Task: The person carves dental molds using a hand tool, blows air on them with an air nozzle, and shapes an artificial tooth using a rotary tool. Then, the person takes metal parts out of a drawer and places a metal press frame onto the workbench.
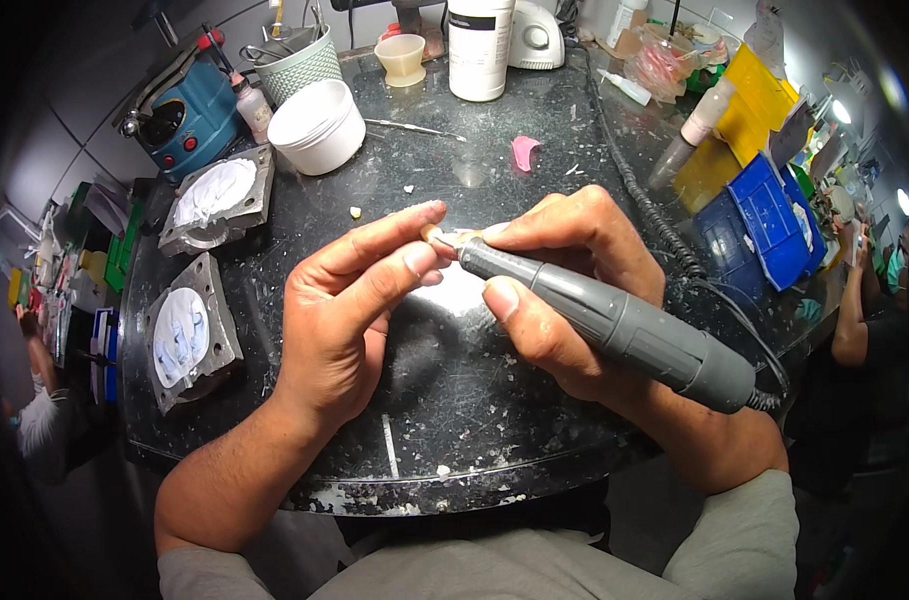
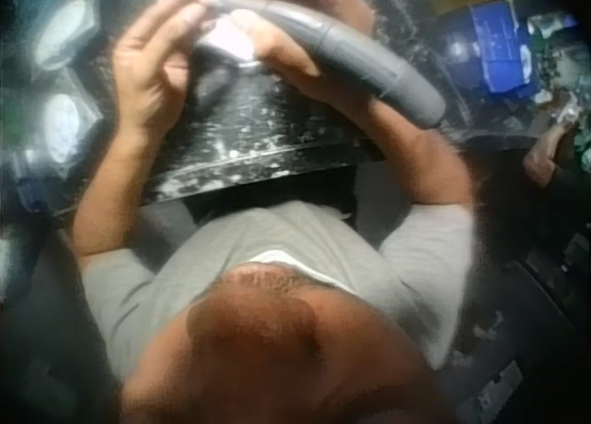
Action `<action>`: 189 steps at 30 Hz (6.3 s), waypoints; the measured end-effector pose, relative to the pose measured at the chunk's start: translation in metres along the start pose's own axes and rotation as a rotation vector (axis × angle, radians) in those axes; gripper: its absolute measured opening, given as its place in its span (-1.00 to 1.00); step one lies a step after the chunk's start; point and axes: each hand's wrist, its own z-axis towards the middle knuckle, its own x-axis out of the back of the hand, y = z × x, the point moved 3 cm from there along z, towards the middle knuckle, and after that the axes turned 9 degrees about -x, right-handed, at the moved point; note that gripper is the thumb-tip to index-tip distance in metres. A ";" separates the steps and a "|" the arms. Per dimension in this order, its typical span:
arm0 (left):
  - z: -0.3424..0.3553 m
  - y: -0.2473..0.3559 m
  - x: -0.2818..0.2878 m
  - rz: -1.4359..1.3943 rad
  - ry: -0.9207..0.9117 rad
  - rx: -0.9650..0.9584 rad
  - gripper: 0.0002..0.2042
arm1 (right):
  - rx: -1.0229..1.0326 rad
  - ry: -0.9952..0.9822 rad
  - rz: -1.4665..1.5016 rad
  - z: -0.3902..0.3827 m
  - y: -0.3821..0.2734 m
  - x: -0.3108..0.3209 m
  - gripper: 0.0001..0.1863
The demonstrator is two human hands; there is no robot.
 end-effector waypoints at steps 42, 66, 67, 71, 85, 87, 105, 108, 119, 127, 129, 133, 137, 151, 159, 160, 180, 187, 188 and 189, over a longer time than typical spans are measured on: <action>0.001 0.001 0.004 -0.071 -0.045 0.069 -0.66 | 0.046 0.032 0.020 0.002 0.002 0.002 -0.83; 0.003 0.000 0.005 -0.073 -0.090 0.103 -0.68 | -0.079 -0.060 -0.080 0.001 -0.003 0.004 -0.82; 0.003 0.000 0.005 -0.049 -0.100 0.088 -0.68 | -0.079 -0.060 -0.079 0.001 0.000 0.003 -0.82; 0.003 0.001 0.004 -0.021 -0.094 0.064 -0.69 | 0.026 0.026 -0.047 0.002 0.002 0.002 -0.85; 0.003 0.000 0.006 -0.118 -0.101 0.072 -0.71 | -0.016 0.025 0.046 0.001 0.002 0.003 -0.86; 0.003 0.001 0.006 -0.103 -0.107 0.056 -0.72 | -0.044 -0.095 -0.097 0.002 -0.004 0.004 -0.83; 0.002 0.001 0.005 -0.087 -0.060 0.088 -0.67 | -0.032 -0.088 -0.079 0.002 -0.002 0.004 -0.82; 0.003 0.001 0.006 -0.108 -0.084 0.084 -0.69 | -0.057 -0.064 0.001 0.001 -0.001 0.001 -0.83; 0.001 0.001 0.002 0.023 -0.120 0.017 -0.64 | 0.018 0.012 0.030 0.001 0.003 0.001 -0.83; 0.003 0.001 0.002 -0.018 -0.096 0.022 -0.69 | -0.019 -0.005 0.080 0.002 0.005 0.002 -0.84; 0.003 0.001 0.003 0.000 -0.091 0.033 -0.66 | -0.003 -0.018 0.045 0.002 0.003 0.002 -0.83; 0.002 0.002 0.003 -0.003 -0.093 0.050 -0.64 | -0.046 -0.012 0.145 0.001 0.006 0.006 -0.83; 0.002 0.002 0.003 -0.015 -0.078 0.060 -0.64 | -0.045 -0.042 0.126 0.001 0.006 0.005 -0.83; 0.002 0.005 0.006 -0.050 -0.054 0.008 -0.70 | 0.025 0.029 0.131 0.003 0.002 0.007 -0.81; 0.002 0.009 0.004 0.272 -0.083 -0.201 -0.74 | -0.046 -0.126 -0.029 0.000 -0.004 0.006 -0.76; 0.002 0.010 0.004 0.318 -0.091 -0.221 -0.74 | -0.042 -0.127 -0.046 0.000 -0.004 0.006 -0.76; 0.001 0.012 0.001 0.308 -0.077 -0.224 -0.75 | -0.041 -0.149 -0.037 0.001 -0.005 0.004 -0.75; 0.001 0.011 0.002 0.273 -0.066 -0.185 -0.79 | -0.040 -0.147 -0.051 0.002 -0.003 0.004 -0.75; 0.001 0.011 0.002 0.272 -0.066 -0.186 -0.79 | -0.040 -0.147 -0.051 0.002 -0.003 0.004 -0.75; 0.001 0.011 0.001 0.282 -0.056 -0.190 -0.77 | -0.028 -0.145 -0.051 0.002 -0.003 0.004 -0.76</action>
